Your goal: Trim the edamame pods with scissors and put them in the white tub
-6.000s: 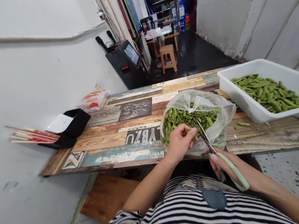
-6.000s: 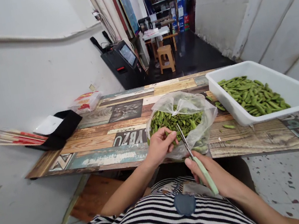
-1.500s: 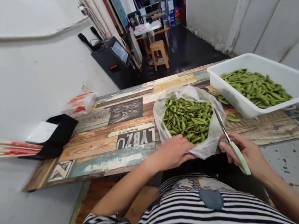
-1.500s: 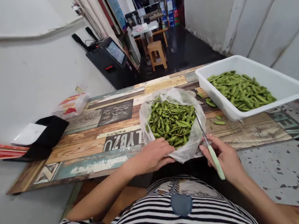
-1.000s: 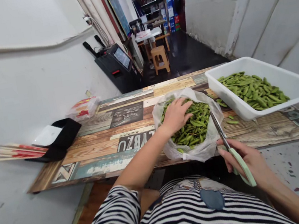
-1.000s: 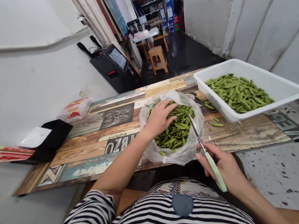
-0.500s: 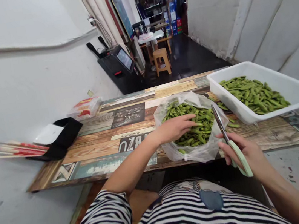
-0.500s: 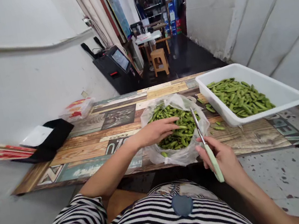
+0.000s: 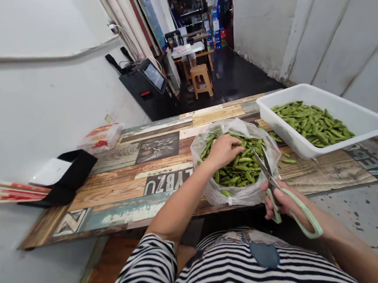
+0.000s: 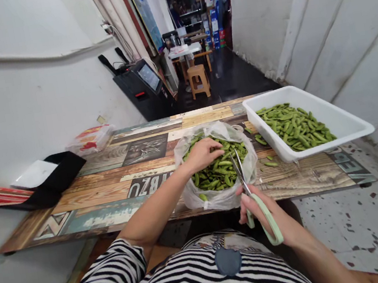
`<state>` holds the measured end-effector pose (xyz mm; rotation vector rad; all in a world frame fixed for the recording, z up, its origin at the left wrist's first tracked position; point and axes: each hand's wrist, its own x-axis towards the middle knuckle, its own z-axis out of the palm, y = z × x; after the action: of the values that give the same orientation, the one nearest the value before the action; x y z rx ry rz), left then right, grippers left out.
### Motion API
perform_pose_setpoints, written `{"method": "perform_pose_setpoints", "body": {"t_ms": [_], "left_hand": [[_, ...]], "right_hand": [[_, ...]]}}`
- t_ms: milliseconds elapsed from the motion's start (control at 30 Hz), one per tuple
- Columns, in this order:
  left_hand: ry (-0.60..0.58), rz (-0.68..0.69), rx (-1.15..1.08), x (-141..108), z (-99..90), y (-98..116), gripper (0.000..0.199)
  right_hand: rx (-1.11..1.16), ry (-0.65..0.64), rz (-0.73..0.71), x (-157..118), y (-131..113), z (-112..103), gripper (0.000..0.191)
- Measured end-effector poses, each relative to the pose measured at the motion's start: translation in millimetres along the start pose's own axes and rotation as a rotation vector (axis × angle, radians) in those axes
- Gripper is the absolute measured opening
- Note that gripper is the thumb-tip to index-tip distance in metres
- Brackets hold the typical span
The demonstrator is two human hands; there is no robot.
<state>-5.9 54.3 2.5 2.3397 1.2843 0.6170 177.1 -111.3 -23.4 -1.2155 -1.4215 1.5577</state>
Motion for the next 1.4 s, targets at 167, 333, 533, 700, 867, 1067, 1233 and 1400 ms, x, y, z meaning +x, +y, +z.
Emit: {"method": "perform_pose_setpoints", "body": {"t_ms": [167,333,533,700,867,1067,1233,1400], "left_hand": [[-0.007,-0.083,-0.370,-23.0,-9.7,4.7,0.028],[-0.120,-0.082,-0.427,-43.6,-17.4,17.9,0.029],[-0.226,-0.150,-0.491,-45.2,-23.7,14.6,0.029],[-0.183,-0.379,-0.897,-43.8,-22.3,7.9,0.022],[-0.063,-0.487,-1.315,-44.8,-14.7,16.2,0.019],[-0.044,-0.494,-1.307,-53.6,-3.5,32.5,0.019],[-0.063,-0.511,-1.289,-59.0,-4.3,36.5,0.020],[0.135,-0.471,-1.347,-45.2,-25.7,20.1,0.022]], "right_hand": [[-0.221,0.098,0.079,-0.3,-7.5,-5.1,0.047],[-0.388,0.073,0.063,8.4,-18.9,-7.1,0.037],[-0.384,0.049,0.088,14.1,-23.3,-2.7,0.033],[-0.272,0.027,0.135,14.3,-14.5,-0.5,0.038],[-0.076,-0.010,0.052,10.9,-16.6,4.5,0.042],[-0.043,0.012,0.082,11.9,-20.4,11.4,0.045],[-0.034,0.078,0.155,17.5,-13.9,10.6,0.043],[0.044,0.122,0.115,13.6,-12.7,1.2,0.044]]}}
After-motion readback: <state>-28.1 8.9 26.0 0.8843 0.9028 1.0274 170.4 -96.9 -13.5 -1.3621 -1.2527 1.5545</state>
